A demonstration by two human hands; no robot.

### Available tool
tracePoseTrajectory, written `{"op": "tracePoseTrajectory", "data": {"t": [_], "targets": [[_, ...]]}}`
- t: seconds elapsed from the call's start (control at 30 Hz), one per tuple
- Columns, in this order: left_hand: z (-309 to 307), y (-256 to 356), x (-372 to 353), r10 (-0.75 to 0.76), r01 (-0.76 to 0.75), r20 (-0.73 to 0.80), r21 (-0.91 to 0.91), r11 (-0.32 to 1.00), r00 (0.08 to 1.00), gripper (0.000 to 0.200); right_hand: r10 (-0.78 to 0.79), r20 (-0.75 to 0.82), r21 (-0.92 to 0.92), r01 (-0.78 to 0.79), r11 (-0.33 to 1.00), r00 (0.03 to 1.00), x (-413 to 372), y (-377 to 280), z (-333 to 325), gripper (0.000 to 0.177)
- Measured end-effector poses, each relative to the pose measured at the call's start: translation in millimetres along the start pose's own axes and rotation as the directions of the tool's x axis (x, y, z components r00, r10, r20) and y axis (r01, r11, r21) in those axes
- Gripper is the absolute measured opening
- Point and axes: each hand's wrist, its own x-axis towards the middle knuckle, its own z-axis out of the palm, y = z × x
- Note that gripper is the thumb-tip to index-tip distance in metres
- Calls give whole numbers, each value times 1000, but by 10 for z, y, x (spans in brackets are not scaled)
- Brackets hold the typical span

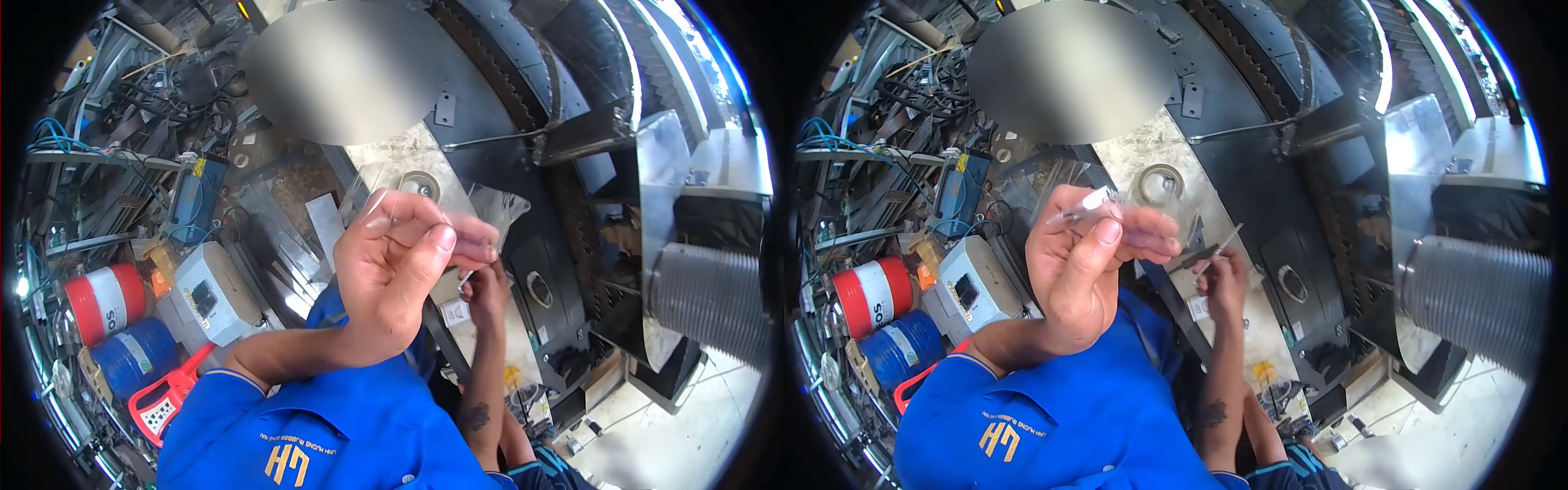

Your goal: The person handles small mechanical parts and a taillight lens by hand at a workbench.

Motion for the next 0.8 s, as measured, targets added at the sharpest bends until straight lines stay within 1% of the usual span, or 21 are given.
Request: {"op": "tracePoseTrajectory", "data": {"t": [0.07, 0.1, 0.13, 0.2, 0.23, 0.27, 0.33, 0.37, 0.5, 0.53, 0.6, 0.63, 0.7, 0.73, 0.8], "targets": [[134, 84, 12, 10, -7, 43, -73, 997, 999, 12, 7, 14, 187, -9, 982, 1000, -176, 153, 52, 12], [184, 95, 34, -6, 13, 70, -96, 995, 997, 12, -15, 71, 256, -3, 967, 997, -230, 242, -2, 17], [240, 101, 64, -19, 30, 96, -110, 994, 995, 12, -1, 88, 311, -27, 950, 996, -294, 293, -45, 23], [354, 98, 150, -46, 61, 142, -107, 992, 989, 11, 21, 29, 316, -29, 948, 999, -377, 337, -87, 25], [395, 85, 205, -72, 91, 174, -103, 991, 982, 11, 35, 8, 363, -36, 931, 999, -366, 399, -193, 23], [447, 61, 263, -82, 105, 198, -111, 988, 977, 11, 19, -13, 373, -13, 928, 1000, -378, 379, -259, 23], [540, -4, 373, -148, 171, 221, -88, 981, 964, 10, 37, -16, 447, -26, 894, 999, -432, 333, -405, 23], [584, -42, 419, -156, 182, 228, -96, 979, 961, 10, 78, -57, 417, -48, 908, 995, -476, 191, -390, 24], [714, -175, 578, -197, 237, 278, -118, 964, 940, 9, 55, -146, 428, 13, 904, 988, -419, 20, -601, 24], [742, -214, 620, -202, 242, 291, -109, 964, 935, 9, 7, -150, 454, 63, 889, 989, -377, 12, -669, 23], [789, -281, 679, -210, 252, 309, -102, 962, 928, 9, -57, -226, 494, 165, 854, 973, -276, -20, -771, 22], [802, -313, 693, -202, 246, 313, -108, 963, 928, 8, -58, -234, 496, 170, 852, 970, -223, -52, -830, 22], [816, -359, 707, -206, 252, 313, -114, 961, 927, 8, -60, -318, 477, 214, 853, 946, -162, -125, -917, 18], [825, -379, 718, -215, 262, 305, -123, 957, 928, 8, -54, -324, 474, 211, 855, 945, -134, -162, -966, 18], [833, -421, 734, -229, 277, 291, -138, 951, 929, 7, -119, -329, 449, 267, 853, 937, -111, -290, -1010, 14]]}}
